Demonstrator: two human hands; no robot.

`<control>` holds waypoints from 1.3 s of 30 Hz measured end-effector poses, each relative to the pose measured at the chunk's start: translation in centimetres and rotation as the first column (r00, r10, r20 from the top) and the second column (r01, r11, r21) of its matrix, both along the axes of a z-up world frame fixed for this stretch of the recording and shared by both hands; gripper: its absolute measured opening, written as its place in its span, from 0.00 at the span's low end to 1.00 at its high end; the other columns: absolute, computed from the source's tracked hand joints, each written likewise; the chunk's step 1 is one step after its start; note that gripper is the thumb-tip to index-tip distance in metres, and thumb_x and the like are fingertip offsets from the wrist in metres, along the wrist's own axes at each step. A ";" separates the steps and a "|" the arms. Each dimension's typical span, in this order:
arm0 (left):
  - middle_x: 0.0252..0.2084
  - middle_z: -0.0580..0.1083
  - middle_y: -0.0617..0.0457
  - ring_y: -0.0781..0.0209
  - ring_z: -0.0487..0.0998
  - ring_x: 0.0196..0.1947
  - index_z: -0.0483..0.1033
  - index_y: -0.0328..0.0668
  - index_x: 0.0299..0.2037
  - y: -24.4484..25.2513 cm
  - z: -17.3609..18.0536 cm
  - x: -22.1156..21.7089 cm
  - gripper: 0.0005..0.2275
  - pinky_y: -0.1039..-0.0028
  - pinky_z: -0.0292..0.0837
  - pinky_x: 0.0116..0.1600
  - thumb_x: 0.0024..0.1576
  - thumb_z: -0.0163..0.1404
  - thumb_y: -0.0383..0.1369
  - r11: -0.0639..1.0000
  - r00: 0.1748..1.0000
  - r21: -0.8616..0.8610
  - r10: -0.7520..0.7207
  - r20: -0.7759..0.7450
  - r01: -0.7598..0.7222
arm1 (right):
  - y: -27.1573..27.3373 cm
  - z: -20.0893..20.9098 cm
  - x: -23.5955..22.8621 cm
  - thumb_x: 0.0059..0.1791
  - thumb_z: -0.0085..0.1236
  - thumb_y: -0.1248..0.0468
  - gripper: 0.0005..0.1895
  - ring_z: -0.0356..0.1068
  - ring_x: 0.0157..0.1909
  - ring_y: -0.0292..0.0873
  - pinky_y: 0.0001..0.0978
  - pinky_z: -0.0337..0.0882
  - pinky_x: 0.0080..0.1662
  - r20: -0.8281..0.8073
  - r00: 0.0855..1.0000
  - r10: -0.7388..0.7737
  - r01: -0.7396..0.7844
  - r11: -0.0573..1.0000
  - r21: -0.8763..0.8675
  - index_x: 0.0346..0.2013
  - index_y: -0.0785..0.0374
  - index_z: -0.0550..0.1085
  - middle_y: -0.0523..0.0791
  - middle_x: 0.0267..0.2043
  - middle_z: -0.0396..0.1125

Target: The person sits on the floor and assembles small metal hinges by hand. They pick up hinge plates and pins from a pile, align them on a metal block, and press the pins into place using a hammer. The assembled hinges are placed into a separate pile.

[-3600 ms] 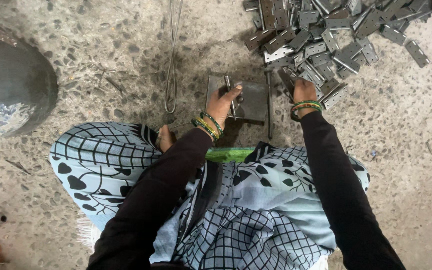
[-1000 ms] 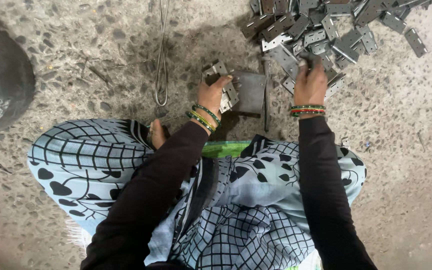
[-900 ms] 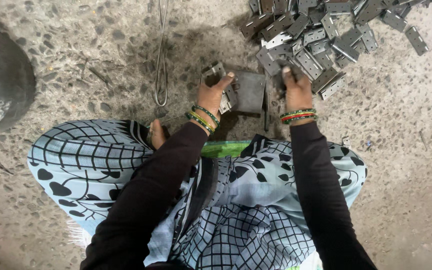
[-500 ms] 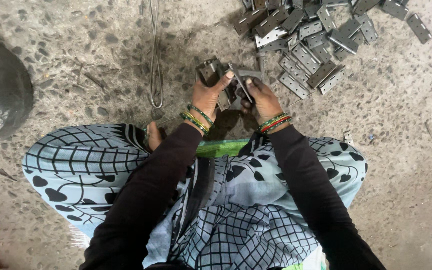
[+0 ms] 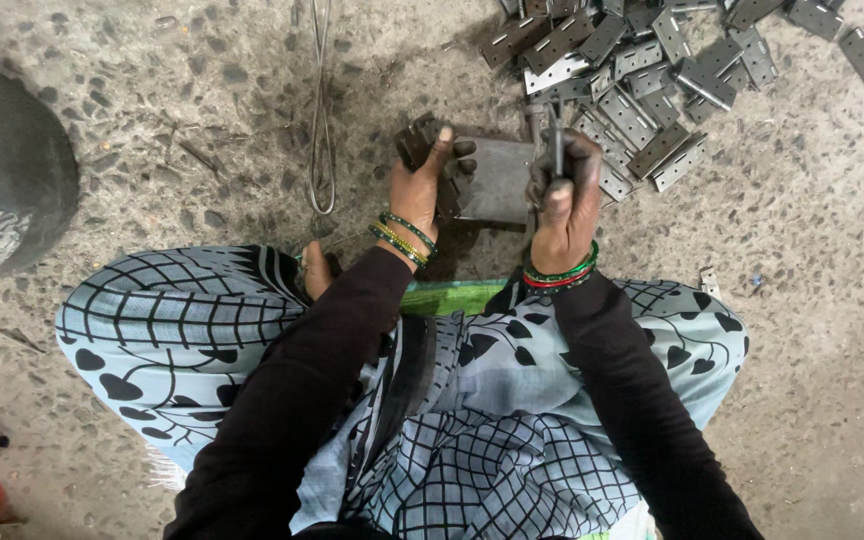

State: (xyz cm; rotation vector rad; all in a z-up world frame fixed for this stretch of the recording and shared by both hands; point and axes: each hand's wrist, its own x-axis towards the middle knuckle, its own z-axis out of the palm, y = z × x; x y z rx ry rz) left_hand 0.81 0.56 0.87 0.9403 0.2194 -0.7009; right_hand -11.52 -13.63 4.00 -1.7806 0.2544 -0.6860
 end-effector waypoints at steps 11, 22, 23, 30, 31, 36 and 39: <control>0.31 0.76 0.61 0.68 0.75 0.29 0.81 0.42 0.35 -0.4 -2.7 -0.6 0.15 0.71 0.72 0.36 0.49 0.66 0.44 0.974 0.996 0.221 0.021 0.092 -0.041 | -2.7 -8.6 0.7 0.62 0.36 0.41 0.36 0.64 0.51 0.64 0.51 0.64 0.51 -0.509 0.847 -0.156 0.045 0.974 -0.224 0.64 0.76 0.62 0.66 0.49 0.64; 0.35 0.81 0.55 0.65 0.80 0.34 0.82 0.37 0.38 -0.5 -3.8 -0.8 0.17 0.71 0.76 0.41 0.48 0.67 0.43 0.938 0.955 0.344 -0.138 0.264 0.041 | -1.6 -4.1 1.3 0.58 0.38 0.43 0.30 0.73 0.46 0.61 0.47 0.71 0.47 -0.671 0.734 0.100 -0.263 0.954 -0.145 0.57 0.69 0.68 0.60 0.42 0.71; 0.35 0.81 0.55 0.65 0.80 0.34 0.82 0.37 0.38 -0.4 -4.1 -0.7 0.16 0.71 0.76 0.41 0.49 0.67 0.41 0.940 0.960 0.340 -0.125 0.251 0.034 | -1.1 -3.4 1.3 0.58 0.39 0.44 0.30 0.73 0.44 0.60 0.47 0.70 0.46 -0.674 0.730 0.113 -0.274 0.952 -0.138 0.55 0.69 0.69 0.59 0.40 0.71; 0.36 0.81 0.51 0.60 0.80 0.35 0.82 0.36 0.38 -0.4 -4.5 -0.2 0.12 0.66 0.75 0.43 0.49 0.66 0.35 0.949 0.983 0.314 -0.058 0.173 0.001 | -1.3 -0.2 2.9 0.58 0.47 0.49 0.25 0.70 0.36 0.53 0.42 0.69 0.41 -0.614 0.781 0.116 -0.157 0.988 -0.013 0.48 0.71 0.76 0.52 0.33 0.72; 0.38 0.80 0.51 0.60 0.80 0.36 0.82 0.36 0.39 -0.3 -4.3 -0.1 0.13 0.66 0.75 0.44 0.49 0.66 0.35 0.946 0.987 0.323 -0.050 0.155 -0.003 | -1.4 0.1 3.0 0.57 0.49 0.50 0.24 0.68 0.35 0.53 0.42 0.68 0.40 -0.622 0.776 0.101 -0.095 0.995 0.043 0.48 0.70 0.77 0.51 0.32 0.72; 0.45 0.78 0.52 0.62 0.78 0.46 0.75 0.38 0.46 -0.5 -2.7 0.0 0.18 0.64 0.73 0.53 0.54 0.68 0.38 0.957 0.998 0.288 -0.022 -0.061 0.038 | -0.3 2.6 1.9 0.58 0.49 0.55 0.20 0.72 0.41 0.53 0.42 0.72 0.44 -0.532 0.847 -0.013 -0.297 0.817 -0.493 0.55 0.66 0.77 0.55 0.44 0.72; 0.45 0.78 0.57 0.64 0.76 0.45 0.76 0.46 0.48 -0.4 -1.8 -0.1 0.18 0.66 0.69 0.49 0.50 0.66 0.36 0.962 0.998 0.269 -0.058 -0.004 0.057 | 0.3 3.7 1.5 0.57 0.53 0.53 0.23 0.73 0.50 0.56 0.45 0.74 0.51 -0.435 0.889 0.142 -0.430 0.583 -0.689 0.56 0.68 0.76 0.58 0.52 0.69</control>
